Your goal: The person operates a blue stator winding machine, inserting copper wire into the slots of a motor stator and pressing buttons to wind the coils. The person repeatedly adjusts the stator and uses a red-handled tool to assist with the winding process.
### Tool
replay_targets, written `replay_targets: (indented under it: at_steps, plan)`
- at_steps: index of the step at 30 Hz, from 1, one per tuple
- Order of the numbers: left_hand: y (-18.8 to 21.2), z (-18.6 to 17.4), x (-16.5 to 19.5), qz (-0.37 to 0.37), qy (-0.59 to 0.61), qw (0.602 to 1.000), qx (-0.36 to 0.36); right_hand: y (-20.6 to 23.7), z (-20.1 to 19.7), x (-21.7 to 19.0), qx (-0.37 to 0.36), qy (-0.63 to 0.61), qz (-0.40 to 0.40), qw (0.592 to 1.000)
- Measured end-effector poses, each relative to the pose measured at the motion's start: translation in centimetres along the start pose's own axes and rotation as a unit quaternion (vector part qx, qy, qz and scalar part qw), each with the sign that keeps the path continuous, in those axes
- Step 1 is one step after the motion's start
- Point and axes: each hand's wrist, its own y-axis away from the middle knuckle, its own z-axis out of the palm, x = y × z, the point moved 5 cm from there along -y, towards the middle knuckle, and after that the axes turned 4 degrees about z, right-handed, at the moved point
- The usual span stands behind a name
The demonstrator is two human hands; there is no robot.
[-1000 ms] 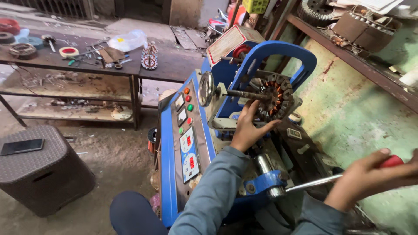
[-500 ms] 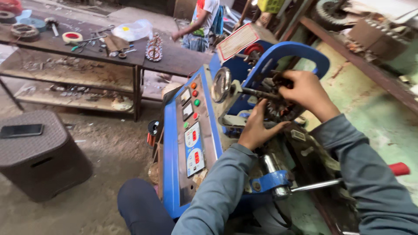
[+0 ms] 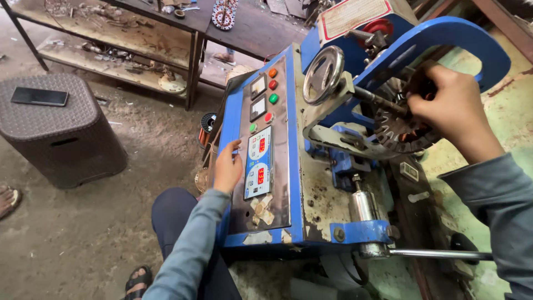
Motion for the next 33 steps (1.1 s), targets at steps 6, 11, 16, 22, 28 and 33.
replay_targets:
  at_steps: [6, 11, 16, 22, 28, 33]
  plan:
    - [-1.2, 2.6, -1.6, -0.009, -0.037, 0.998, -0.053, -0.3, 0.3, 0.4, 0.003, 0.031, 0.0, 1.0]
    - [-1.3, 2.4, 0.2, -0.005, -0.065, 0.993, -0.096, 0.0, 0.4, 1.1, -0.007, 0.023, 0.019, 1.0]
    - [-1.5, 2.2, 0.2, 0.053, -0.065, 0.99, -0.113, 0.0, 0.4, 0.7, -0.005, 0.015, 0.004, 1.0]
    - [-1.1, 2.5, -1.5, 0.127, -0.048, 0.986, -0.094, 0.0, 0.2, 0.2, 0.014, 0.024, -0.03, 0.999]
    - [-0.2, 1.6, -5.8, -0.026, 0.148, 0.983, -0.106, 0.1, 0.2, -0.1, 0.012, 0.012, -0.027, 0.999]
    - [2.2, -3.1, -12.2, -0.226, 0.289, 0.919, 0.146, 0.2, 0.2, -0.5, 0.013, 0.002, -0.018, 1.0]
